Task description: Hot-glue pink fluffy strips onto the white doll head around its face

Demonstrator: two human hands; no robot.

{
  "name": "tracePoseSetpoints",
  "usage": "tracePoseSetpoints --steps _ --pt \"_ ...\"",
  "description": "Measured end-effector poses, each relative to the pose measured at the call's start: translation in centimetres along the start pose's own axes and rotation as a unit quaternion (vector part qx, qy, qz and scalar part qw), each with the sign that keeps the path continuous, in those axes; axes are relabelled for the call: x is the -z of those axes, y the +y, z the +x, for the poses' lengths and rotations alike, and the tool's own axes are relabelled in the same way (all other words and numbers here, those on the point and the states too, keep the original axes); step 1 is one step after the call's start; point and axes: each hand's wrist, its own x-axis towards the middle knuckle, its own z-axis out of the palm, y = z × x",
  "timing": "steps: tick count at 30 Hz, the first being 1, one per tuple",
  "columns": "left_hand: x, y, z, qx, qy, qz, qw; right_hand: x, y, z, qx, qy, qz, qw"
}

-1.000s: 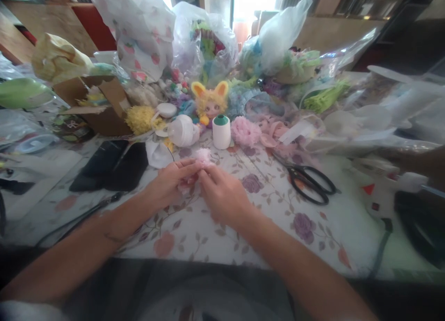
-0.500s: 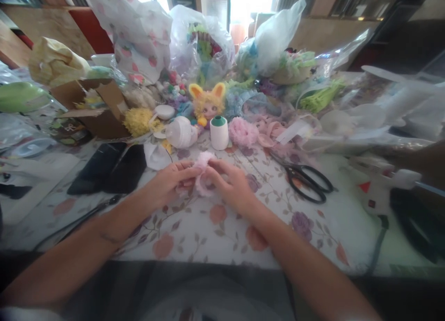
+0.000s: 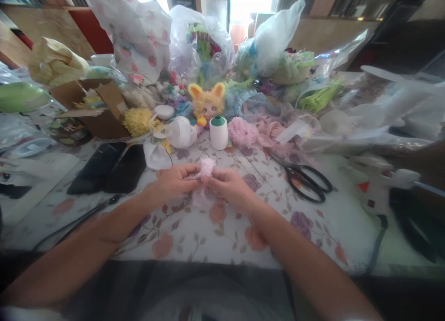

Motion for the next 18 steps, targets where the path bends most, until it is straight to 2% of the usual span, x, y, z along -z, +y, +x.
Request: tracePoseSetpoints --steps 3,8,12,14,18 --pt "0.1 -0.2 0.1 -0.013 0.014 0.031 0.999 0.2 0.1 0.0 -0.013 0.012 -0.035 0.999" --pt "0.3 -0.4 0.1 -0.019 0.005 0.074 0.997 0.1 0.0 0.0 0.01 0.054 -0.13 0.99" --pt "0.5 0.2 0.0 -0.039 0.021 0.101 0.994 -0.3 -0.2 -0.1 0.034 0.093 -0.133 0.986" --pt "0.6 0.5 -0.1 -0.062 0.049 0.115 0.99 -0.2 -0.2 -0.1 0.043 0.115 -0.12 0.985" --pt "0.7 0.9 -0.4 -0.087 0.159 0.133 0.974 -0.2 -0.4 0.0 0.038 0.149 -0.08 0.985"
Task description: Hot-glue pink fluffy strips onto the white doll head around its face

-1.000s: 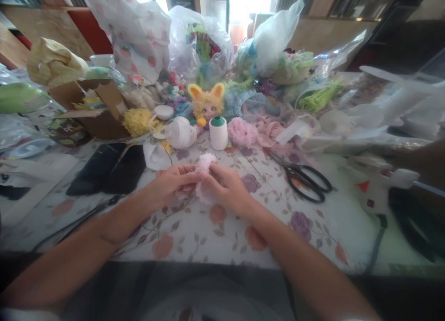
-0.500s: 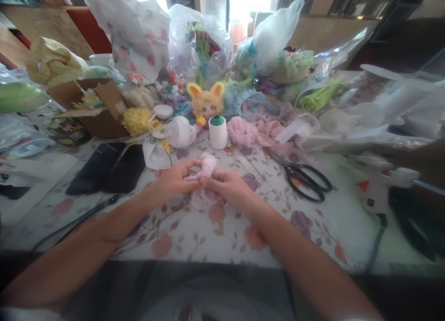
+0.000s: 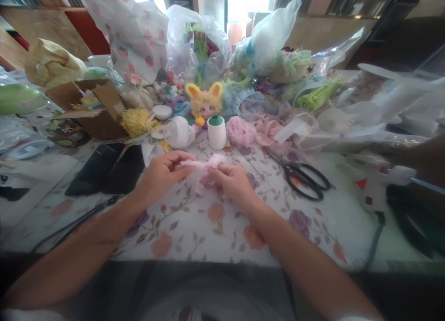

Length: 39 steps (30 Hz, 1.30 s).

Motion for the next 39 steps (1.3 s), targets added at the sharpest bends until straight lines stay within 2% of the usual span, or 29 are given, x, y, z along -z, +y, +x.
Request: tracePoseSetpoints --steps 2,4,5,7,9,13,15,19,23,26,29,32,39 --pt "-0.3 0.0 -0.4 -0.033 0.044 0.017 0.998 -0.1 -0.1 0.0 -0.012 0.003 0.027 1.0" --pt "-0.9 -0.1 -1.0 -0.124 0.057 0.051 0.989 -0.1 -0.1 0.1 -0.022 0.004 0.047 0.999" --pt "-1.2 -0.2 -1.3 -0.181 0.046 0.069 0.98 -0.2 -0.1 0.1 -0.025 0.003 0.057 0.998" --pt "-1.9 -0.6 -1.9 -0.276 0.002 0.104 0.955 -0.1 0.2 0.2 -0.031 -0.002 0.076 0.997" --pt "-2.4 -1.0 -2.1 -0.341 -0.021 0.148 0.928 -0.1 0.5 0.3 -0.034 -0.007 0.103 0.994" --pt "-3.0 -1.6 -1.8 -0.46 0.028 0.213 0.861 0.1 0.8 0.5 -0.035 -0.015 0.168 0.985" --pt "-3.1 -1.8 -1.5 -0.491 0.038 0.23 0.839 0.2 0.7 0.6 -0.035 -0.021 0.194 0.98" --pt "-3.1 -1.8 -1.3 -0.474 0.006 0.236 0.848 0.1 0.2 0.4 -0.026 -0.039 0.216 0.975" --pt "-2.8 -1.2 -1.8 -0.453 -0.013 0.23 0.861 0.1 -0.1 0.3 0.004 -0.026 0.205 0.978" --pt "-2.5 -0.7 -2.0 -0.442 0.054 0.181 0.877 0.1 -0.1 0.3 -0.002 -0.018 0.191 0.981" --pt "-2.3 -0.8 -1.7 -0.356 0.154 0.14 0.911 0.0 -0.1 0.2 -0.008 -0.017 0.175 0.984" --pt "-2.5 -1.1 -1.3 -0.294 0.181 0.153 0.926 -0.4 -0.2 0.1 -0.011 -0.02 0.144 0.989" --pt "-2.5 -1.5 -1.0 -0.397 0.195 0.232 0.866 -1.0 0.1 -0.2 0.003 -0.021 0.104 0.994"
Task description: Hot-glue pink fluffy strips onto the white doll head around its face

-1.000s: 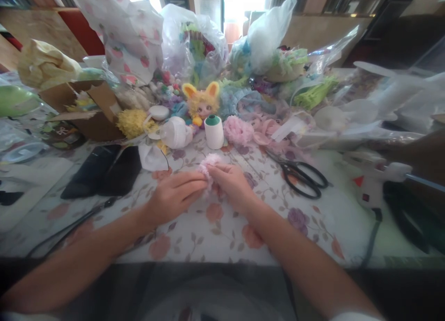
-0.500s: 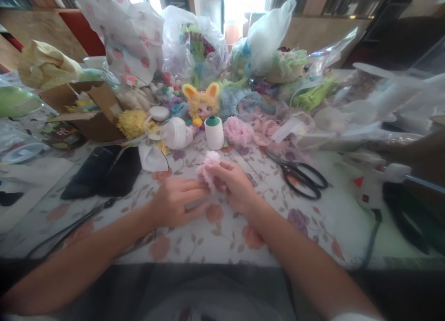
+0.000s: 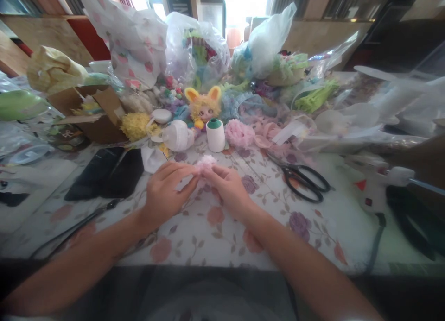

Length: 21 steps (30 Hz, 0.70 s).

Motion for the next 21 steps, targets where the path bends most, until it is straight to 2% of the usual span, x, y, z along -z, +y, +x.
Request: tracePoseSetpoints --steps 5,9,12,14,16,17,19,21 --pt "0.1 0.5 0.2 -0.097 -0.039 0.046 0.993 0.3 0.2 0.2 -0.004 -0.003 0.037 0.999" --pt "0.1 1.1 0.3 -0.158 -0.045 0.112 0.98 0.5 0.1 0.4 0.015 0.004 0.064 0.998" --pt "0.3 1.4 0.2 -0.178 -0.044 0.042 0.982 0.5 -0.1 0.4 0.016 0.017 0.058 0.998" --pt "0.6 1.2 0.3 -0.116 -0.033 -0.037 0.992 0.5 -0.2 0.4 0.014 0.017 0.049 0.999" --pt "0.8 0.6 0.6 0.035 -0.022 -0.085 0.996 0.5 -0.2 0.4 0.015 0.008 0.045 0.999" --pt "0.9 0.2 0.8 0.127 -0.034 -0.109 0.985 0.5 -0.2 0.4 0.015 0.001 0.045 0.999" --pt "1.0 -0.6 1.1 0.285 -0.106 -0.197 0.932 0.5 -0.2 0.3 0.005 -0.02 0.036 0.999" --pt "0.8 -1.1 1.4 0.368 -0.204 -0.318 0.85 0.5 -0.1 0.2 -0.011 -0.048 0.021 0.999"
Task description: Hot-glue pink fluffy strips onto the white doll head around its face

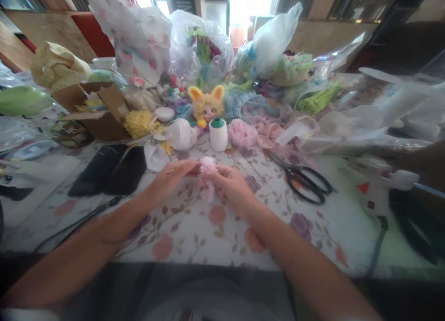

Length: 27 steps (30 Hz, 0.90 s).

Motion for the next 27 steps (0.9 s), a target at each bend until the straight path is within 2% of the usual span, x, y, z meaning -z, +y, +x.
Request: tracePoseSetpoints --steps 2,4,7,11,12,16,17,21,23,27 --pt "-0.07 0.08 0.22 0.042 -0.091 -0.077 0.992 0.0 0.1 -0.06 -0.015 -0.026 -0.015 0.999" --pt "-0.29 0.28 0.19 0.061 -0.124 -0.115 0.984 -0.02 0.18 -0.09 -0.018 -0.043 -0.027 0.999" --pt "-0.51 0.56 -0.02 0.084 -0.12 -0.137 0.98 -0.04 0.25 -0.13 -0.014 -0.057 -0.048 0.997" --pt "-0.53 0.31 -0.07 0.086 -0.054 -0.141 0.985 0.11 0.33 -0.26 -0.018 -0.073 -0.092 0.993" --pt "-0.56 0.16 -0.04 0.091 -0.054 -0.16 0.981 0.17 0.38 -0.29 -0.02 -0.075 -0.103 0.992" --pt "-0.8 -0.32 -0.04 0.126 -0.144 -0.245 0.951 0.32 0.65 -0.25 -0.038 -0.088 -0.11 0.989" --pt "-0.85 -0.36 -0.07 0.127 -0.153 -0.234 0.952 0.31 0.69 -0.21 -0.045 -0.091 -0.107 0.989" --pt "-0.84 -0.34 -0.17 0.09 -0.122 -0.108 0.983 0.1 0.66 -0.09 -0.059 -0.079 -0.079 0.992" --pt "-0.74 -0.27 -0.15 0.066 -0.121 -0.061 0.989 0.01 0.57 -0.1 -0.056 -0.075 -0.071 0.993" --pt "-0.31 -0.11 -0.04 0.055 -0.129 -0.051 0.989 0.02 0.47 -0.28 -0.046 -0.067 -0.119 0.99"
